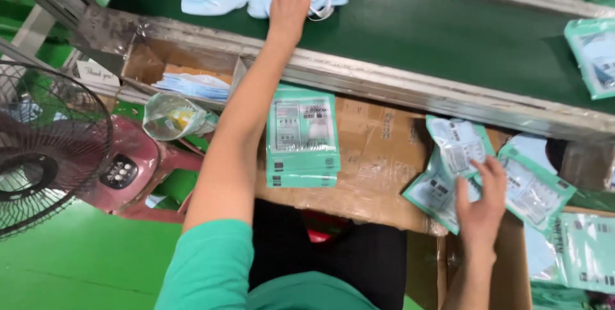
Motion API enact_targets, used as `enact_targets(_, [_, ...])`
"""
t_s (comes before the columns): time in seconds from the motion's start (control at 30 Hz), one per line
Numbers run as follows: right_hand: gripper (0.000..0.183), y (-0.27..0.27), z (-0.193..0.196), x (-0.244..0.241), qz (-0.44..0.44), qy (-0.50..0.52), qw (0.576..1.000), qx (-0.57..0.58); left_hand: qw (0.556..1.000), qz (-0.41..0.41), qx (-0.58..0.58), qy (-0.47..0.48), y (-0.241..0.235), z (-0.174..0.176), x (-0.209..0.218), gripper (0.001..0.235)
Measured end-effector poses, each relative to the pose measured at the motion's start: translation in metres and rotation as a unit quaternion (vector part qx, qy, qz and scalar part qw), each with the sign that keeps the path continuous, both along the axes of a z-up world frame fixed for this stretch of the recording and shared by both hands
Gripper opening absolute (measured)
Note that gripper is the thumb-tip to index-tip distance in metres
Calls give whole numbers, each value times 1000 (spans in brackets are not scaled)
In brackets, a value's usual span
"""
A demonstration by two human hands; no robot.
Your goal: Packing blue face masks into green plastic pouches at a factory conveyor belt station.
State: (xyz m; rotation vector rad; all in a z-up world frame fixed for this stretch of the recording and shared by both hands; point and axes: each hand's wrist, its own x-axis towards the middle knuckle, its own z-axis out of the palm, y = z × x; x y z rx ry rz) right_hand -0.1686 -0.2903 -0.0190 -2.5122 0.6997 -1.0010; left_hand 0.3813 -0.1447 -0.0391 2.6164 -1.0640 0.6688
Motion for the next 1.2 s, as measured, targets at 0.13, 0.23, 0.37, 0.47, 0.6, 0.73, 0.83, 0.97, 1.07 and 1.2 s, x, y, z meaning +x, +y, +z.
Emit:
enact_targets(0.13, [55,45,34,36,29,-81,977,196,939,-287,-171,78,-12,17,-116,36])
enact_targets(0.23, [73,53,49,70,129,-140,972,135,899,-404,-131,106,29,80,-261,33])
enact_targets(0.37, [70,48,-18,52,143,-78,973,162,879,-392,-142,231,58,48,-328,38])
enact_targets(0.47, [62,49,-49,40,128,-28,954,270,863,-336,-216,310,69,20,-346,67])
enact_targets(0.6, [91,71,-37,46,167,-1,952,255,869,-288,-195,352,75,-35,-363,116])
enact_targets(0.73, [96,80,-48,40,128,-27,942,309,855,-279,-188,395,75,-53,-380,119])
enact_targets(0.83, [84,83,-72,37,150,-13,963,224,834,-283,-211,424,76,-55,-386,117])
enact_targets(0.97, [87,82,-72,35,139,28,964,227,822,-295,-236,427,71,-50,-384,118])
enact_targets(1.07, [109,89,-65,30,124,16,923,363,815,-287,-252,437,79,-59,-390,121])
enact_targets(1.2, [126,85,-64,34,197,-28,928,316,821,-283,-249,429,81,-101,-398,102])
